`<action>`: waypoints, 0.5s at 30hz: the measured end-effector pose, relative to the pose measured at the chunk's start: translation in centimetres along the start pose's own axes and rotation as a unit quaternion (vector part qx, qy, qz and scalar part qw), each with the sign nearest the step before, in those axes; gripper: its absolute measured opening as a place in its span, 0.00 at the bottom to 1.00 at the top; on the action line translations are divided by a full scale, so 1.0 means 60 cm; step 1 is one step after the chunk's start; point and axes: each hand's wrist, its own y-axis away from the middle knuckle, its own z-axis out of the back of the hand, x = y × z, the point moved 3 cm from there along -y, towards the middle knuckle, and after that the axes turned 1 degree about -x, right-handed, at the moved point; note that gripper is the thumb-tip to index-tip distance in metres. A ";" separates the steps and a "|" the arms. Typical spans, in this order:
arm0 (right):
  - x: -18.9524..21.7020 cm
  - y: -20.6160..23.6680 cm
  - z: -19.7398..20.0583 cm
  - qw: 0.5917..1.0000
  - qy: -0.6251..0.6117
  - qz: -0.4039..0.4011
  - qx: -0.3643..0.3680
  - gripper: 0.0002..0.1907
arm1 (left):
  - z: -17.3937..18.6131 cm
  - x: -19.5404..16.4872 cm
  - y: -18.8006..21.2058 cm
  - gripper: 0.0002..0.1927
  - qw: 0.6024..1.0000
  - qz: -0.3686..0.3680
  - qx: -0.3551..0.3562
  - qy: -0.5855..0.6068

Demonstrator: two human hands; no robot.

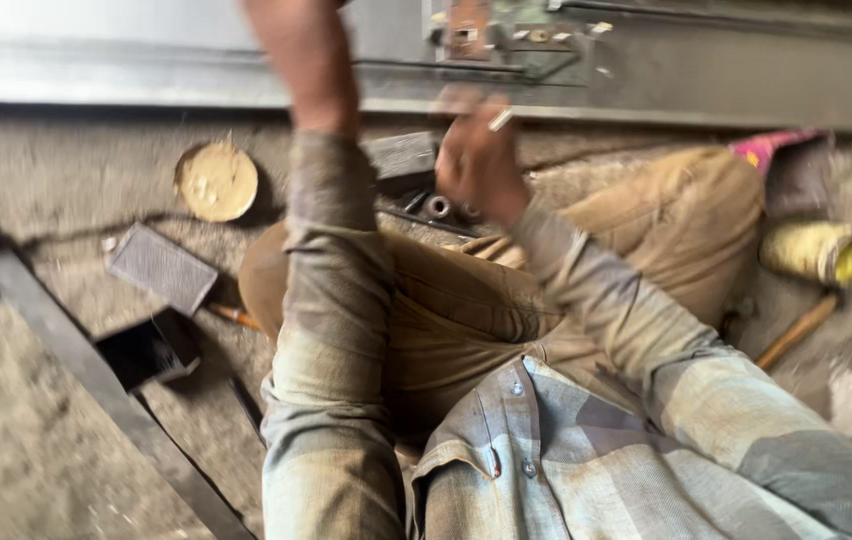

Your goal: The person sits on the floor assembling a metal frame, using a hammer and chisel to mark and shape a metal plate. They fit the plate into the frame, adjust it, and use a hammer to secure it in place.

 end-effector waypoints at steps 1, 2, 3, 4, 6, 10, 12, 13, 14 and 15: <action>0.028 0.032 0.013 0.996 -0.064 -0.015 0.053 0.10 | 0.003 -0.008 -0.002 0.10 0.997 0.033 -0.002 0.066; 0.054 0.065 0.025 0.986 -0.128 -0.035 0.103 0.13 | 0.006 -0.017 -0.003 0.11 0.994 0.054 0.011 0.094; 0.068 0.097 0.027 0.952 -0.210 -0.118 0.189 0.10 | 0.010 -0.026 -0.003 0.12 0.990 0.077 0.023 0.119; 0.080 0.128 0.025 0.897 -0.294 -0.193 0.267 0.14 | 0.015 -0.033 -0.002 0.13 0.986 0.097 0.039 0.130; 0.101 0.181 0.009 0.833 -0.312 -0.221 0.400 0.20 | 0.030 -0.038 -0.003 0.14 0.989 0.131 0.056 0.035; 0.098 0.223 -0.032 0.859 -0.416 -0.111 0.276 0.20 | 0.040 -0.008 -0.005 0.15 0.983 0.143 0.096 0.055; 0.107 0.240 -0.026 0.929 -0.314 0.150 0.123 0.19 | 0.035 0.024 0.008 0.15 0.979 0.154 0.127 0.028; 0.106 0.249 -0.024 0.923 -0.334 0.127 0.144 0.20 | 0.035 0.039 0.027 0.15 0.975 0.167 0.146 0.001; 0.109 0.256 -0.012 0.913 -0.357 0.107 0.164 0.22 | 0.029 0.052 0.039 0.14 0.971 0.173 0.160 -0.024; 0.107 0.261 -0.004 0.913 -0.356 0.059 0.188 0.26 | 0.015 0.059 0.044 0.14 0.969 0.176 0.166 -0.047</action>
